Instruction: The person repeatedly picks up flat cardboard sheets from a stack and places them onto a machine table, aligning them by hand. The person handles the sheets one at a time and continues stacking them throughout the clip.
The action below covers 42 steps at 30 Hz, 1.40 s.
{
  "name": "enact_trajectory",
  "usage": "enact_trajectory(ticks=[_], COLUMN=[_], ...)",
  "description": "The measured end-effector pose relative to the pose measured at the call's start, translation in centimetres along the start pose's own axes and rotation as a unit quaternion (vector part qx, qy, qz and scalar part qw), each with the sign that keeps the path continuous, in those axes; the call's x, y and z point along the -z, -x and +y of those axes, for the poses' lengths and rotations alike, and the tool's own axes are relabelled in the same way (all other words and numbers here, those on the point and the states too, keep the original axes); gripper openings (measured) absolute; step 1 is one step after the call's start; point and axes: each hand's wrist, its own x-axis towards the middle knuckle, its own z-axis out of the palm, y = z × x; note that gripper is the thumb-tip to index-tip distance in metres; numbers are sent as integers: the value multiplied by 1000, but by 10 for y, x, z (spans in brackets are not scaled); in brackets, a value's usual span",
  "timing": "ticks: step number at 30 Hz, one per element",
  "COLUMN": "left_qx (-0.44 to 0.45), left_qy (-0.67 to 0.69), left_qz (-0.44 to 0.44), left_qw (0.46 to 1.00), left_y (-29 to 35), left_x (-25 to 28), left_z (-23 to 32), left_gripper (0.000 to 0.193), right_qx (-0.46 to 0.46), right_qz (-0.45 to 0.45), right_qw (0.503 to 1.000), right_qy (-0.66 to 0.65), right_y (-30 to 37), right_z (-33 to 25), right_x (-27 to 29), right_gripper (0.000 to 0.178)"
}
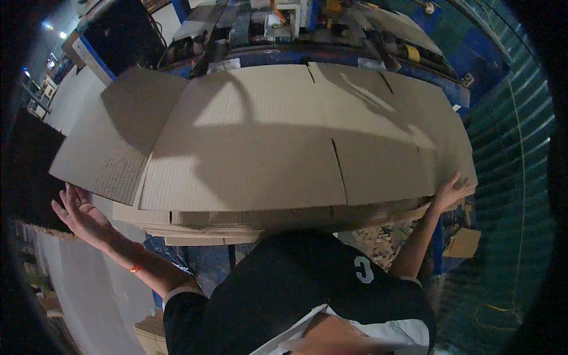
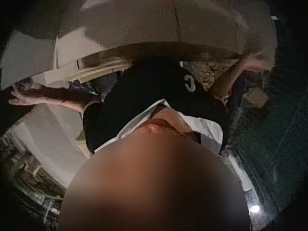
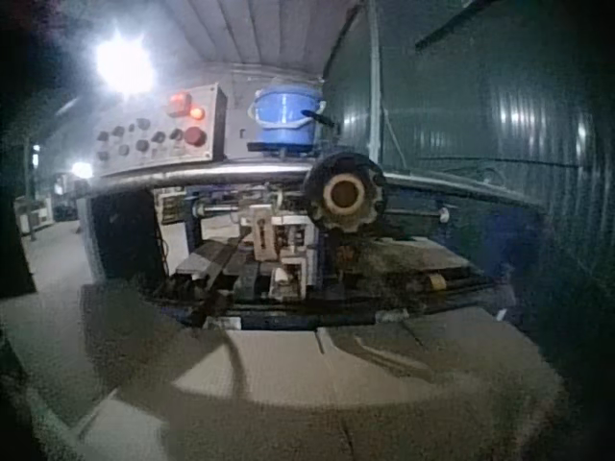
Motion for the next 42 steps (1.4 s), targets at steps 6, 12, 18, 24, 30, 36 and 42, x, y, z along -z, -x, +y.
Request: enact_trajectory(ticks=[6, 12, 18, 24, 30, 36, 42], left_qx=[304, 182, 160, -190, -196, -246, -267], left_qy=[-30, -49, -188, -351, -351, -305, -247], left_qz=[-19, -130, -204, -734, -740, -713, -647], left_qw=[952, 973, 947, 550, 540, 582, 671], left_y=[-9, 44, 129, 186, 183, 167, 153], left_x=[37, 71, 37, -31, -48, -82, -138], left_z=[-56, -48, -11, -27, -43, -72, -120], left_gripper=[37, 21, 29, 55, 56, 60, 55], right_qx=[-296, -185, 210, 507, 521, 567, 506], right_qz=[-45, -162, -175, -442, -492, -465, -549], right_qw=[807, 774, 939, 696, 655, 665, 663], right_qy=[-509, -583, -209, -250, -242, -140, -56], right_y=[-65, -73, 48, 92, 75, 39, 25], right_z=[-15, -48, -110, -138, -153, -178, -222], right_x=[12, 87, 164, 131, 100, 25, -42], right_gripper=[43, 47, 29, 31, 44, 63, 75])
